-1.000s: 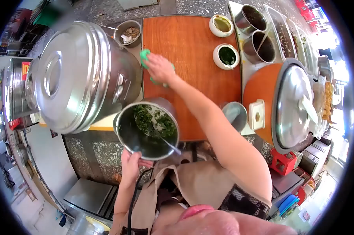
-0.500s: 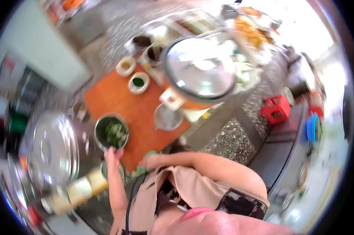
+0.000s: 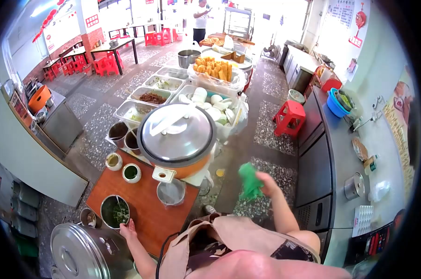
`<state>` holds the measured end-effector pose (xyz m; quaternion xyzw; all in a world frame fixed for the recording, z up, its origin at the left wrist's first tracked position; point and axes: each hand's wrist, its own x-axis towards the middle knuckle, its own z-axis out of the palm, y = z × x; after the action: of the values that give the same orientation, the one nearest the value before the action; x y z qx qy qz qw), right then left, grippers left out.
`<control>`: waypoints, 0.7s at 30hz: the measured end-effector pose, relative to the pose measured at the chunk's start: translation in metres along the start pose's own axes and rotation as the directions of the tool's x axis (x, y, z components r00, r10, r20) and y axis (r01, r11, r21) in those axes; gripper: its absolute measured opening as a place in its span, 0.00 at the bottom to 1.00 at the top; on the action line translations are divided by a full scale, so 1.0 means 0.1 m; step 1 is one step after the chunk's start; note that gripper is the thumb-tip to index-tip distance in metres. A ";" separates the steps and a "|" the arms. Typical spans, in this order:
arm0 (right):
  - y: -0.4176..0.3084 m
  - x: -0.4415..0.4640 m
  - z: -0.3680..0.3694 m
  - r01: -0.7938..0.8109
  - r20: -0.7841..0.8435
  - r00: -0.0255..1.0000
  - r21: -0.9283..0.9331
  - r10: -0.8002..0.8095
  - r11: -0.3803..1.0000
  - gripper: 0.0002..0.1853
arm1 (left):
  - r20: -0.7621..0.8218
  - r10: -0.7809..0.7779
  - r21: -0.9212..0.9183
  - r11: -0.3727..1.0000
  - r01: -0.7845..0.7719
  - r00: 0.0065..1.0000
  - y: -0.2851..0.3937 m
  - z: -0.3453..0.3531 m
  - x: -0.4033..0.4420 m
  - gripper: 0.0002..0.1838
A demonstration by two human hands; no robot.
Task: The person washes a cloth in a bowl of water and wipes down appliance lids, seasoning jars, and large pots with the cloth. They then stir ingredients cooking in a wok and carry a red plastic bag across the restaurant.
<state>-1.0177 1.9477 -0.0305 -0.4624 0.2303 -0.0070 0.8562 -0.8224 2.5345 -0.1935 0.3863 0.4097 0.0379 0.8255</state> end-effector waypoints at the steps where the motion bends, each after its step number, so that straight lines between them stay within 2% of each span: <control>1: -0.09 -0.15 0.12 0.016 -0.082 0.997 0.298 0.009 0.954 0.19 | 0.004 0.008 -0.066 0.998 -0.008 1.000 -0.01 0.04 -0.02 0.19; 2: 0.07 0.00 -0.23 -0.018 -0.382 0.910 -0.423 -0.160 0.906 0.17 | 0.080 -0.120 -0.111 0.986 0.129 0.990 -0.03 0.01 0.03 0.27; 3: 0.22 0.12 -0.53 -0.270 -0.446 0.761 -0.878 -0.471 0.396 0.16 | 0.136 -0.194 -0.112 0.971 0.210 0.971 -0.07 0.03 -0.03 0.30; 4: 0.28 0.13 -0.54 -0.269 -0.447 0.760 -0.877 -0.472 0.397 0.16 | 0.178 -0.215 0.047 0.977 0.210 0.960 -0.16 0.00 -0.06 0.32; 6: 0.26 0.26 -0.54 -0.163 -0.365 0.627 -0.925 -0.688 0.342 0.18 | 0.273 -0.263 0.307 0.935 0.175 0.926 -0.40 0.17 -0.39 0.32; 7: 0.36 0.40 -0.56 -0.037 -0.323 0.598 -0.925 -0.734 0.377 0.20 | 0.308 -0.290 0.427 0.893 0.141 0.906 -0.41 0.38 -0.83 0.31; 9: 0.37 0.56 -0.37 0.150 -0.345 0.659 -0.811 -0.668 0.566 0.19 | 0.410 -0.370 0.591 0.804 0.067 0.834 -0.53 0.66 -1.23 0.26; 10: 0.31 0.63 -0.23 0.150 -0.344 0.660 -0.811 -0.668 0.566 0.19 | 0.459 -0.394 0.659 0.753 -0.008 0.796 -0.61 0.84 -1.38 0.25; 11: 0.24 0.65 -0.05 0.249 -0.325 0.703 -0.721 -0.633 0.646 0.18 | 0.504 -0.420 0.713 0.695 -0.089 0.755 -0.67 1.00 -1.50 0.23; 12: 0.17 0.66 0.13 0.338 -0.295 0.742 -0.611 -0.602 0.716 0.17 | 0.581 -0.433 0.715 0.676 -0.177 0.690 -0.78 1.13 -1.57 0.24; 13: 0.11 0.64 0.30 0.342 -0.292 0.743 -0.609 -0.603 0.716 0.17 | 0.648 -0.447 0.706 0.657 -0.265 0.617 -0.91 1.24 -1.59 0.25; 15: -0.01 0.53 0.63 0.251 -0.192 0.907 -0.469 -0.375 0.847 0.15 | 0.757 -0.520 0.653 0.625 -0.428 0.395 -1.23 1.45 -1.52 0.30; 17: -0.03 0.45 0.88 0.134 -0.059 0.984 -0.393 -0.170 0.910 0.14 | 0.847 -0.479 0.516 0.632 -0.579 0.232 -1.18 1.79 -2.06 0.35; 18: 0.05 0.46 0.93 0.092 0.018 0.996 -0.282 -0.090 0.955 0.14 | 0.919 -0.389 0.278 0.521 -0.807 0.065 -1.29 1.87 -2.05 0.37; 19: 0.07 0.44 1.04 0.035 0.103 0.995 -0.172 -0.017 0.984 0.15 | 0.934 -0.334 0.001 0.357 -0.934 -0.126 -1.39 1.95 -2.03 0.39; 20: 0.05 0.37 1.14 -0.068 0.163 0.984 -0.035 0.073 0.997 0.16 | 0.922 -0.363 0.007 0.361 -0.933 -0.133 -1.50 1.97 -2.03 0.40; 21: 0.01 0.40 1.14 -0.073 0.166 0.983 -0.036 0.078 0.997 0.16 | 0.931 -0.319 -0.043 0.386 -0.921 -0.177 -1.53 2.01 -2.12 0.32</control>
<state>-0.9366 2.0298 0.0063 -0.4649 0.1750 0.0678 0.8653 -0.8592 2.2252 -0.0849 0.7070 -0.4939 -0.1634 0.4791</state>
